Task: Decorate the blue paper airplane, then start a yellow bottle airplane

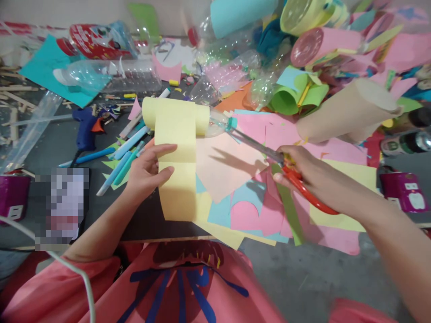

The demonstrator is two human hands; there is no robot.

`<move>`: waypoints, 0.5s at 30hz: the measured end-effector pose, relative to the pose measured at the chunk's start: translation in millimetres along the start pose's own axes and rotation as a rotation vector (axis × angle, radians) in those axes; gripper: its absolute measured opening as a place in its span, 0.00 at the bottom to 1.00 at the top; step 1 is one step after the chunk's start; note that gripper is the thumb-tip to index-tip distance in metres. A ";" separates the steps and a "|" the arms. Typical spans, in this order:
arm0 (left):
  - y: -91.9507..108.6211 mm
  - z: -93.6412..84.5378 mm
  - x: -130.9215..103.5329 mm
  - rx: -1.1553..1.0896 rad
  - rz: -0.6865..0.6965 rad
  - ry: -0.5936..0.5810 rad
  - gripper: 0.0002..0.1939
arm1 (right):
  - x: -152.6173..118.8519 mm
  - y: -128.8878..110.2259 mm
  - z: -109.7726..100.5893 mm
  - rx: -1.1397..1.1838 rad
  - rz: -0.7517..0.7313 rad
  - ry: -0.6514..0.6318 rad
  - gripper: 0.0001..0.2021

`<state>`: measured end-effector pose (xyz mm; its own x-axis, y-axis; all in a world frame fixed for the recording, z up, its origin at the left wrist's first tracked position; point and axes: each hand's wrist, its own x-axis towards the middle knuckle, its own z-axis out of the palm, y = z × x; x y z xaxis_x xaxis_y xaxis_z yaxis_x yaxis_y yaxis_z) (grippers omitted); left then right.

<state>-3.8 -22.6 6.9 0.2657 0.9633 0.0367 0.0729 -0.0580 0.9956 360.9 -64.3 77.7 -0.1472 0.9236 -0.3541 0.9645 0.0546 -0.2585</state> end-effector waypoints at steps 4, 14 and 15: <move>2.2 -0.2 -2.6 0.052 0.004 0.023 0.24 | 7.2 -17.9 -1.8 0.074 -0.027 -0.096 0.25; -2.2 -1.2 -4.0 0.193 0.113 -0.037 0.25 | 26.3 -32.2 -7.7 0.136 -0.153 -0.344 0.30; -2.1 -1.3 -4.3 0.213 0.117 -0.047 0.25 | 26.7 -33.7 -7.6 0.144 -0.168 -0.354 0.29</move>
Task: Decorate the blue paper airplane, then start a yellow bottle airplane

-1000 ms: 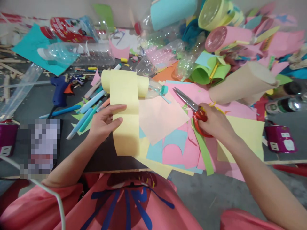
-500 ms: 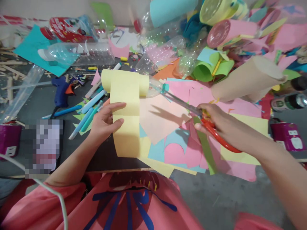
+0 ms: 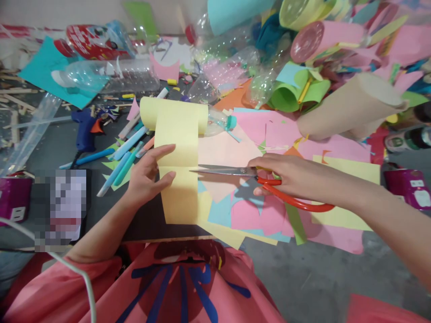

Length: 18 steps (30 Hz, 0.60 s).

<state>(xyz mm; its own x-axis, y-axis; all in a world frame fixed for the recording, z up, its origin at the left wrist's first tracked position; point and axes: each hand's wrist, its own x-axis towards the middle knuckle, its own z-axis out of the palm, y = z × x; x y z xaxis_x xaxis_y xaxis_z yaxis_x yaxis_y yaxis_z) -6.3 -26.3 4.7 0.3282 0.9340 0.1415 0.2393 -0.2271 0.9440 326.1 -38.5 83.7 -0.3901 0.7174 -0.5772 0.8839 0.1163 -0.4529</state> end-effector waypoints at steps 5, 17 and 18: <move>1.1 -0.1 -0.6 0.024 -0.011 -0.033 0.25 | 4.0 -4.4 0.4 0.033 -0.070 -0.008 0.24; 1.0 1.6 -1.5 0.021 0.038 -0.001 0.25 | 10.7 -4.8 -0.1 0.026 -0.099 -0.007 0.23; 1.3 1.7 -1.4 0.026 0.039 0.003 0.25 | 10.9 -4.6 0.0 0.028 -0.100 -0.002 0.24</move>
<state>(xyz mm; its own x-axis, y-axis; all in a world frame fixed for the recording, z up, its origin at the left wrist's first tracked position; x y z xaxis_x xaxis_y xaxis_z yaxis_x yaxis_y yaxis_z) -4.9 -28.4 5.3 0.3346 0.9252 0.1788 0.2502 -0.2701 0.9298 317.8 -31.2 79.5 -0.4769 0.7014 -0.5296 0.8329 0.1683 -0.5271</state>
